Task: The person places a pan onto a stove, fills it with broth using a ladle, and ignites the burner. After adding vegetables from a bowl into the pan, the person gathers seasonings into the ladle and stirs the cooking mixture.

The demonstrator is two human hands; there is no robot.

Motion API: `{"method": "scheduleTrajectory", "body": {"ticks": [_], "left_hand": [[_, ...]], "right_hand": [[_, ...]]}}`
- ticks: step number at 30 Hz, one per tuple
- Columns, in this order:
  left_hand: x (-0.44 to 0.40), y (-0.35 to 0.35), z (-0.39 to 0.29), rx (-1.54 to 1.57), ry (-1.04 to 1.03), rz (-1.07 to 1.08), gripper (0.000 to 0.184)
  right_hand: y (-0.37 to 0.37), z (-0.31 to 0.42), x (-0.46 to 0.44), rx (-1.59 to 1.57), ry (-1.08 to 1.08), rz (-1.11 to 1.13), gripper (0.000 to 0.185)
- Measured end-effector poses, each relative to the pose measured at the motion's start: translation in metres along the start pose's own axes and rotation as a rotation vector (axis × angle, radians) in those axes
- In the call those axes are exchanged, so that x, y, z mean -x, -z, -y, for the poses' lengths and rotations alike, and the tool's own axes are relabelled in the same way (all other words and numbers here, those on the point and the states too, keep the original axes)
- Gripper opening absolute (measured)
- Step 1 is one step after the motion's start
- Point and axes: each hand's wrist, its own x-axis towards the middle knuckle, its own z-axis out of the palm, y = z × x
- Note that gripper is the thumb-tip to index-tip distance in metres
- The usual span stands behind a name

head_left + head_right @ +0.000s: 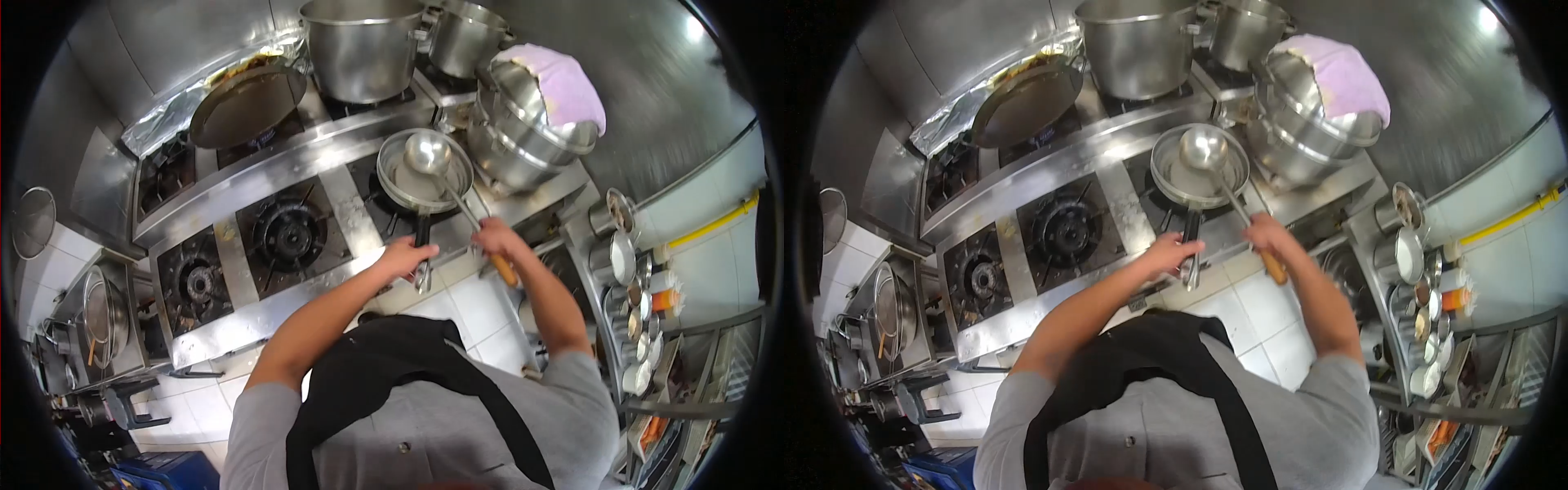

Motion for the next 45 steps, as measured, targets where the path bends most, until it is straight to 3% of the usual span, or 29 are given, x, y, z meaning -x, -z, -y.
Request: {"method": "scheduleTrajectory", "body": {"ticks": [2, 3, 5, 8, 10, 12, 14, 16, 20, 25, 29, 38, 45], "left_hand": [[-0.038, -0.013, 0.007, 0.136, 0.018, -0.038, 0.024], [-0.058, -0.014, 0.019, 0.301, 0.084, 0.11, 0.013], [-0.035, -0.016, -0.003, 0.592, 0.179, 0.163, 0.006], [-0.025, 0.011, -0.013, 1.001, 0.284, 0.448, 0.018], [-0.023, 0.033, -0.013, 0.942, 0.256, 0.461, 0.026], [-0.005, 0.044, -0.02, 0.774, 0.269, 0.386, 0.034], [0.011, 0.054, -0.018, 0.735, 0.235, 0.442, 0.024], [0.04, 0.059, -0.043, 0.72, 0.227, 0.367, 0.019], [0.08, 0.072, -0.052, 0.723, 0.218, 0.279, 0.015], [0.121, 0.076, -0.052, 0.732, 0.157, 0.207, 0.016], [0.141, 0.072, -0.039, 0.836, 0.103, 0.253, 0.017], [0.125, 0.006, -0.045, 0.842, 0.071, 0.041, 0.017], [0.096, -0.065, -0.058, 1.002, 0.018, -0.027, 0.019]], "right_hand": [[0.011, -0.002, 0.013, 0.099, 0.127, -0.061, 0.019], [0.016, -0.003, 0.016, 0.057, 0.163, -0.089, 0.016], [0.027, -0.002, 0.025, -0.009, 0.231, -0.135, 0.012], [0.057, 0.003, 0.015, -0.041, 0.396, -0.176, 0.011], [0.089, 0.026, 0.03, -0.297, 0.318, -0.156, 0.01], [0.127, 0.031, 0.016, 0.062, 0.446, -0.438, 0.012], [0.161, 0.046, 0.016, 0.203, 0.403, -0.528, 0.015], [0.177, 0.066, 0.022, 0.215, 0.433, -0.563, 0.015], [0.192, 0.082, 0.031, 0.23, 0.438, -0.498, 0.017], [0.192, 0.095, 0.061, 0.32, 0.286, -0.444, 0.02], [0.213, 0.1, 0.075, 0.396, 0.267, -0.427, 0.021], [0.276, 0.115, 0.026, 0.714, 0.528, -0.476, 0.018], [0.327, 0.123, -0.035, 0.779, 0.796, -0.35, 0.014]]}}
